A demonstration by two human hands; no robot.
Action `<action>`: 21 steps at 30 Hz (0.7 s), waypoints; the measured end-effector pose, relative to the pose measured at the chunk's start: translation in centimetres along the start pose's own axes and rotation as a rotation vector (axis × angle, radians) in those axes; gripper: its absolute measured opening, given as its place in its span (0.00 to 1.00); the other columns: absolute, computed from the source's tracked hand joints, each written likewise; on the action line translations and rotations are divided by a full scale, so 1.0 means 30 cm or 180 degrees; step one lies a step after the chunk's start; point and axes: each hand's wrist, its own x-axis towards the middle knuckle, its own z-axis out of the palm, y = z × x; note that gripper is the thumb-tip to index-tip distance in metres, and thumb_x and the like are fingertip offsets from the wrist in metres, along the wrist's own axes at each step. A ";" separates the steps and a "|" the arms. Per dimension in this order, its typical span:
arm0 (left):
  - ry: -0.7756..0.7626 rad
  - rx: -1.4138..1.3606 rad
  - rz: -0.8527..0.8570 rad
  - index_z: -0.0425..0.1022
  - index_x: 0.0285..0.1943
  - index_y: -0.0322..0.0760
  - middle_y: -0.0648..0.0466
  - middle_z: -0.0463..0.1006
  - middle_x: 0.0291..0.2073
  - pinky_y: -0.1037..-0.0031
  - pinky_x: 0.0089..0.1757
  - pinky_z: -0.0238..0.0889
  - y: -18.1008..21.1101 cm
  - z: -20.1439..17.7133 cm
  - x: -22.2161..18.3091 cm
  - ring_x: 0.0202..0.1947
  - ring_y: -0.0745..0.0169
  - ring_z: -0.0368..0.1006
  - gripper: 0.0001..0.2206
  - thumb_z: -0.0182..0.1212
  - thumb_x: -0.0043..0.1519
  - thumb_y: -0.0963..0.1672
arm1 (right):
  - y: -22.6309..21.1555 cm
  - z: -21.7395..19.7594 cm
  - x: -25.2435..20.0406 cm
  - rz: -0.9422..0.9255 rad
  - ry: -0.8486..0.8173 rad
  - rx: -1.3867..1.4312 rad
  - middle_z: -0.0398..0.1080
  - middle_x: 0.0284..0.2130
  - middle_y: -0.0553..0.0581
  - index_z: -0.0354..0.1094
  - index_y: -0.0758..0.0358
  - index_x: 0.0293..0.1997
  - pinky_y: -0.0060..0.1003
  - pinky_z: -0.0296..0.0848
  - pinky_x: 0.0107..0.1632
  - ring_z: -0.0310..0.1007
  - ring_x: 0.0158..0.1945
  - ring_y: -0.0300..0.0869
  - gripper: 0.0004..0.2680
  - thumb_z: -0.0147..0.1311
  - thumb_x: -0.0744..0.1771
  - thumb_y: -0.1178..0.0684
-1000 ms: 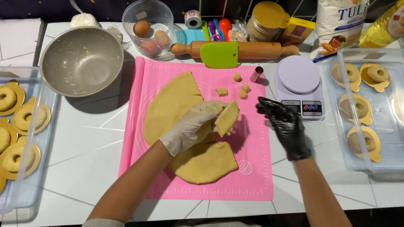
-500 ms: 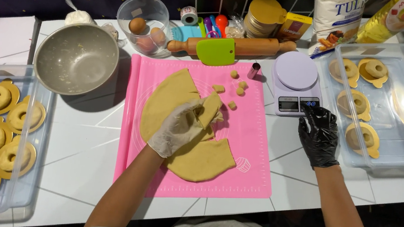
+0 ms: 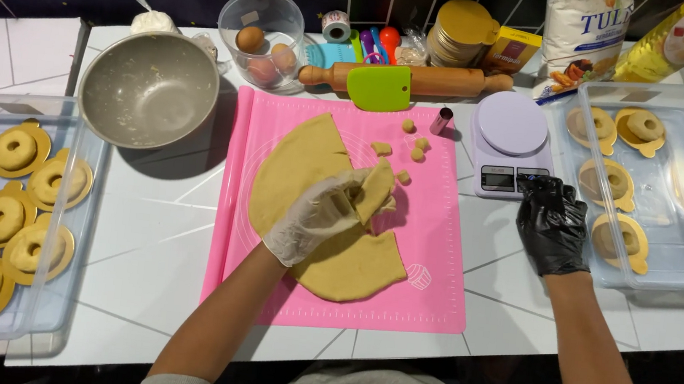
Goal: Arranging shaped donut dough into a tray for proofing and cutting/shaping small dough pieces on a silicone mat.
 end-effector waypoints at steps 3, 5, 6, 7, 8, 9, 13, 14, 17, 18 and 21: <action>0.0423 -0.0870 -0.0710 0.67 0.63 0.13 0.27 0.73 0.56 0.49 0.56 0.69 0.036 0.056 -0.012 0.55 0.36 0.72 0.23 0.54 0.62 0.41 | -0.189 -0.057 0.065 0.0432 -0.0512 0.0367 0.74 0.55 0.65 0.72 0.59 0.58 0.51 0.70 0.66 0.72 0.61 0.55 0.12 0.54 0.68 0.56; 0.0263 -0.0500 -0.1108 0.68 0.64 0.10 0.30 0.75 0.55 0.64 0.55 0.71 0.049 0.071 -0.029 0.54 0.43 0.73 0.26 0.51 0.66 0.46 | -0.361 -0.140 0.162 0.0728 -0.0496 0.1668 0.74 0.54 0.62 0.74 0.58 0.57 0.49 0.69 0.66 0.72 0.61 0.54 0.12 0.58 0.67 0.54; 0.0274 -0.0502 -0.1110 0.68 0.64 0.10 0.30 0.75 0.55 0.64 0.55 0.71 0.044 0.080 -0.032 0.54 0.43 0.73 0.26 0.51 0.66 0.46 | -0.426 -0.175 0.215 0.0729 -0.0505 0.1675 0.74 0.54 0.62 0.74 0.58 0.57 0.49 0.69 0.66 0.72 0.61 0.54 0.12 0.58 0.67 0.54; 0.0510 -0.0746 -0.1179 0.73 0.55 0.13 0.30 0.78 0.49 0.56 0.55 0.70 0.040 0.090 -0.032 0.49 0.40 0.76 0.20 0.55 0.64 0.44 | -0.491 -0.211 0.267 0.0976 -0.0479 0.2641 0.74 0.54 0.60 0.75 0.57 0.56 0.48 0.68 0.65 0.71 0.61 0.54 0.12 0.61 0.66 0.53; 0.0747 -0.0987 -0.1245 0.78 0.45 0.16 0.29 0.80 0.43 0.49 0.55 0.69 0.036 0.101 -0.033 0.43 0.37 0.79 0.15 0.60 0.63 0.43 | -0.555 -0.247 0.321 0.1219 -0.0436 0.3608 0.74 0.54 0.58 0.76 0.56 0.55 0.46 0.67 0.65 0.71 0.61 0.53 0.12 0.64 0.66 0.51; 0.0747 -0.0978 -0.1250 0.78 0.45 0.16 0.29 0.80 0.43 0.49 0.55 0.69 0.034 0.080 -0.021 0.43 0.37 0.79 0.15 0.60 0.63 0.43 | -0.551 -0.237 0.322 0.1227 -0.0428 0.3611 0.74 0.54 0.58 0.76 0.56 0.55 0.46 0.67 0.65 0.71 0.61 0.53 0.12 0.64 0.66 0.51; 0.0091 -0.1441 -0.1350 0.71 0.52 0.12 0.23 0.76 0.50 0.43 0.59 0.62 0.008 -0.005 0.012 0.52 0.28 0.75 0.28 0.59 0.66 0.51 | -0.554 -0.225 0.340 0.1649 -0.0705 0.3575 0.76 0.48 0.54 0.77 0.52 0.51 0.42 0.71 0.59 0.74 0.54 0.49 0.13 0.69 0.63 0.52; -0.0258 -0.1443 -0.1275 0.68 0.62 0.12 0.24 0.76 0.52 0.44 0.61 0.60 -0.006 -0.026 0.017 0.56 0.30 0.74 0.33 0.56 0.68 0.55 | -0.558 -0.230 0.345 0.1722 -0.0679 0.3671 0.76 0.48 0.53 0.77 0.52 0.51 0.41 0.72 0.57 0.75 0.53 0.47 0.13 0.71 0.62 0.53; -0.0660 -0.1170 -0.0893 0.55 0.77 0.23 0.29 0.77 0.54 0.46 0.63 0.59 0.028 0.053 0.022 0.59 0.35 0.73 0.39 0.49 0.68 0.59 | -0.535 -0.135 0.297 0.2090 -0.0680 0.3697 0.78 0.42 0.44 0.78 0.47 0.48 0.29 0.70 0.47 0.72 0.42 0.35 0.11 0.71 0.63 0.49; -0.0662 -0.1172 -0.0898 0.55 0.77 0.23 0.29 0.77 0.54 0.46 0.63 0.59 0.023 0.004 0.040 0.59 0.35 0.73 0.39 0.49 0.68 0.59 | -0.484 -0.125 0.298 0.2094 -0.0679 0.3693 0.78 0.42 0.44 0.78 0.47 0.48 0.29 0.70 0.47 0.72 0.42 0.35 0.11 0.71 0.63 0.49; -0.0995 -0.0905 -0.0860 0.51 0.80 0.34 0.30 0.68 0.65 0.34 0.63 0.52 0.024 -0.084 0.069 0.66 0.32 0.67 0.42 0.44 0.66 0.63 | -0.326 -0.110 0.315 0.2477 -0.0700 0.4645 0.78 0.41 0.57 0.73 0.61 0.52 0.41 0.78 0.50 0.77 0.43 0.40 0.09 0.63 0.67 0.58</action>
